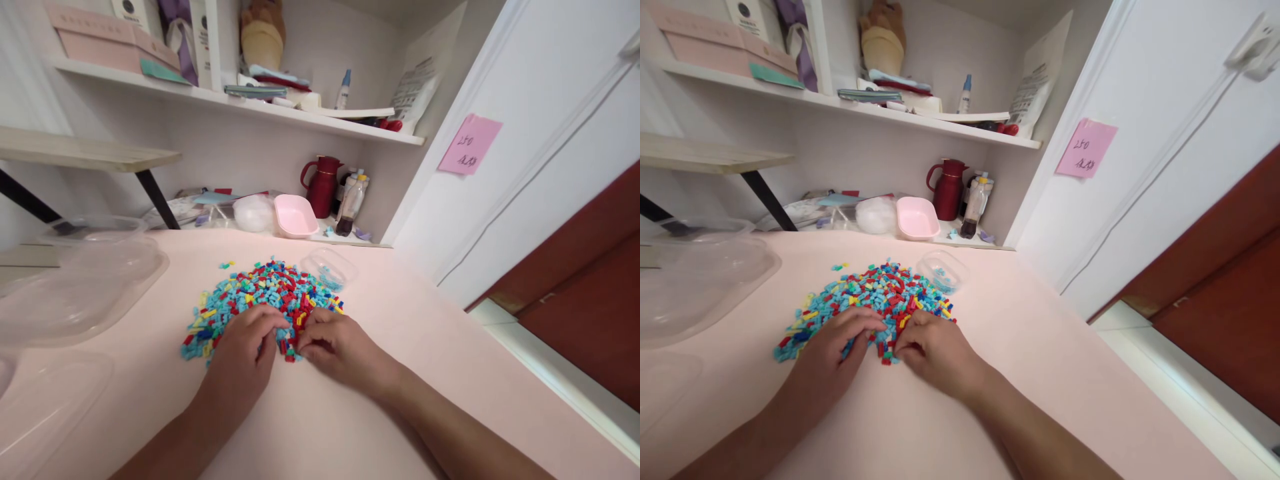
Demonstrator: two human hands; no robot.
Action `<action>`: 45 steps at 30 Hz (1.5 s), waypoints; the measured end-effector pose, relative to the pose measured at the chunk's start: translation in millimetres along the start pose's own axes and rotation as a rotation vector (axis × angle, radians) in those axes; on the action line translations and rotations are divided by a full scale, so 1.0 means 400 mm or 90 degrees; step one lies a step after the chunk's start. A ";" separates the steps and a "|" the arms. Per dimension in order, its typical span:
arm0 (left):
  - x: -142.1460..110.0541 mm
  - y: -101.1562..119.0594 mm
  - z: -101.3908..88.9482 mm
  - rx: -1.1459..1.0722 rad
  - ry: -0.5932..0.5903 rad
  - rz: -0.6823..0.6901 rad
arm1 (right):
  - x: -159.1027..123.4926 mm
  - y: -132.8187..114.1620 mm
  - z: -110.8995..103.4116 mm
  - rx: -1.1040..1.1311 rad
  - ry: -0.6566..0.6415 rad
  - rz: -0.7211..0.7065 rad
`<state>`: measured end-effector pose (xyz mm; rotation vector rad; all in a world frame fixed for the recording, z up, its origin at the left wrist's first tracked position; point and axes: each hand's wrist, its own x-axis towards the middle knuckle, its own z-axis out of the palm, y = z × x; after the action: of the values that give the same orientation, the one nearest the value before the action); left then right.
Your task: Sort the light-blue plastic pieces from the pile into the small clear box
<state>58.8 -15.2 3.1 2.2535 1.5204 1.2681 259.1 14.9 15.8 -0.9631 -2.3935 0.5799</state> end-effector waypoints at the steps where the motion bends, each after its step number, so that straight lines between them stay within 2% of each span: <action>1: -0.001 0.000 0.000 0.002 0.000 0.002 | 0.002 0.000 -0.002 0.023 0.005 0.001; 6: -0.004 0.002 0.003 0.007 0.006 0.007 | 0.007 -0.001 -0.013 0.074 0.034 0.019; 13: -0.004 0.008 0.002 0.009 0.018 0.023 | -0.004 0.009 -0.004 0.036 -0.027 -0.013; 17: -0.005 0.007 0.002 0.017 0.030 0.033 | -0.004 0.008 0.004 -0.006 -0.021 -0.040; 27: -0.006 0.003 0.004 0.011 0.016 0.014 | 0.000 0.003 0.006 0.027 -0.022 -0.075; 32: -0.004 0.003 0.005 0.011 0.034 0.030 | -0.004 0.001 0.005 0.053 -0.003 -0.092; 36: -0.009 0.004 0.008 0.019 0.037 0.029 | -0.003 0.002 0.011 0.014 -0.019 -0.131; 41: -0.013 -0.004 0.010 0.039 0.060 0.053 | 0.002 -0.006 0.015 0.036 -0.038 -0.117; 43: -0.008 -0.009 0.006 0.053 0.090 0.074 | 0.007 -0.006 0.001 0.079 -0.015 -0.090; 45: -0.003 -0.014 0.003 0.066 0.130 0.100 | 0.016 0.004 -0.028 0.108 0.057 -0.052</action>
<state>55.5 -13.2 -1.2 2.4137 1.5321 1.5404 262.5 22.8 25.4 -0.7974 -2.2529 0.6824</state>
